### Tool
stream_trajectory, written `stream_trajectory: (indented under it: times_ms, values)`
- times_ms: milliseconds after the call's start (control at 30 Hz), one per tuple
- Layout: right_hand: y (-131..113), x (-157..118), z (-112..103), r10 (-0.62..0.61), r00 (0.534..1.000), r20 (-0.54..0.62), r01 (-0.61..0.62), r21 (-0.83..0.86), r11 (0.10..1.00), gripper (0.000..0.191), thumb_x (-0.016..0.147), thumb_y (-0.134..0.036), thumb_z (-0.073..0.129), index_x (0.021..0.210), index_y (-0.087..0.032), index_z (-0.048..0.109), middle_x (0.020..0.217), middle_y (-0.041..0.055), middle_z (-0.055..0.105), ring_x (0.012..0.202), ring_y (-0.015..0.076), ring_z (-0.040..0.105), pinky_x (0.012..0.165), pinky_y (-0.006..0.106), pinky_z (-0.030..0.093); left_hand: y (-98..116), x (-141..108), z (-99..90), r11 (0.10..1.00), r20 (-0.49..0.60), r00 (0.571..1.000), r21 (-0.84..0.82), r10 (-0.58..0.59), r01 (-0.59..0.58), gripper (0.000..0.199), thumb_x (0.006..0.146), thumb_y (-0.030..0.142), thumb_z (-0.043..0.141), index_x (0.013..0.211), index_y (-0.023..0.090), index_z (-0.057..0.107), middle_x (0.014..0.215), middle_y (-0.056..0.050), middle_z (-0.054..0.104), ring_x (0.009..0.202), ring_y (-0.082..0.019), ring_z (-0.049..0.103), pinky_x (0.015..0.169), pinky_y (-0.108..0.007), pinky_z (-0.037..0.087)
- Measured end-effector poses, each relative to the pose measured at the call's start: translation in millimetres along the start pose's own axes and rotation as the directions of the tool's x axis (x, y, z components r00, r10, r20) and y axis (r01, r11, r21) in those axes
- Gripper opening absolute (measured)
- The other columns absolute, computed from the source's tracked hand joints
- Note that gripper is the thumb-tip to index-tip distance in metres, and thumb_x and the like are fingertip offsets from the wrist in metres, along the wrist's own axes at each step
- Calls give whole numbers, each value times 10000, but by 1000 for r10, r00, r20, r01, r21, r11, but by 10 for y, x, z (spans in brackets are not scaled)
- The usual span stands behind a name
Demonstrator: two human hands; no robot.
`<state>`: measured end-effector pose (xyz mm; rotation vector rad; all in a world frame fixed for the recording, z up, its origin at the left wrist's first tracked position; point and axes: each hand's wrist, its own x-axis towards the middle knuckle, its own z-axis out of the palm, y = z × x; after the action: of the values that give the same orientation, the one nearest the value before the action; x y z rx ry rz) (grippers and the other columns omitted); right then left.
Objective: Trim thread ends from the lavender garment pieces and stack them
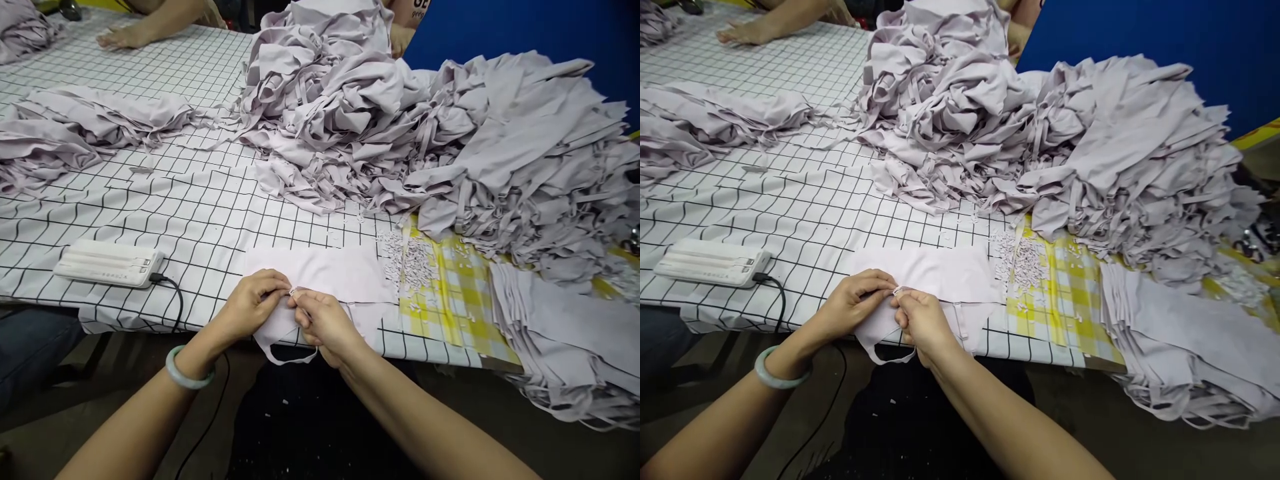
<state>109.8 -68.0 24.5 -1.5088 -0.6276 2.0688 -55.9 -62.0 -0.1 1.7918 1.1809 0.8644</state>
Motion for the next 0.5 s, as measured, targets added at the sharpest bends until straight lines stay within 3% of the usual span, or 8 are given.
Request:
stream_trajectory:
  times_ms: [200, 300, 400, 500]
  values:
    - [5, 29, -24, -31, 997, -65, 35, 59, 998, 163, 829, -279, 568, 772, -132, 611, 448, -81, 439, 346, 21, 213, 334, 163, 136, 19, -4, -10, 999, -13, 1000, 28, 25, -25, 237, 896, 96, 516, 913, 177, 738, 964, -63, 724, 928, -171, 678, 840, -323, 556]
    - [46, -125, -57, 1, 1000, -22, 1, 104, 995, 244, 853, -373, 617, 866, -131, 639, 490, -50, 523, 364, 56, 355, 375, 193, 323, 31, -12, -18, 996, -22, 998, 66, 59, -57, 217, 899, 121, 520, 911, 168, 731, 984, -74, 731, 936, -182, 680, 847, -342, 567]
    - [173, -445, -141, 27, 997, 70, -37, 151, 988, 356, 824, -456, 703, 975, -136, 657, 689, 34, 692, 606, 136, 627, 673, 291, 532, 23, -27, -8, 985, -10, 995, 144, 99, -96, 236, 907, 139, 503, 971, 167, 728, 1065, -85, 728, 996, -200, 668, 900, -384, 562]
    - [380, -775, -228, 54, 983, 175, -83, 161, 984, 371, 835, -435, 725, 1068, -150, 676, 915, 80, 752, 901, 165, 683, 963, 333, 470, -18, -51, 32, 957, 4, 989, 251, 151, -147, 296, 889, 98, 473, 1030, 170, 722, 1119, -89, 714, 1023, -210, 651, 925, -420, 556]
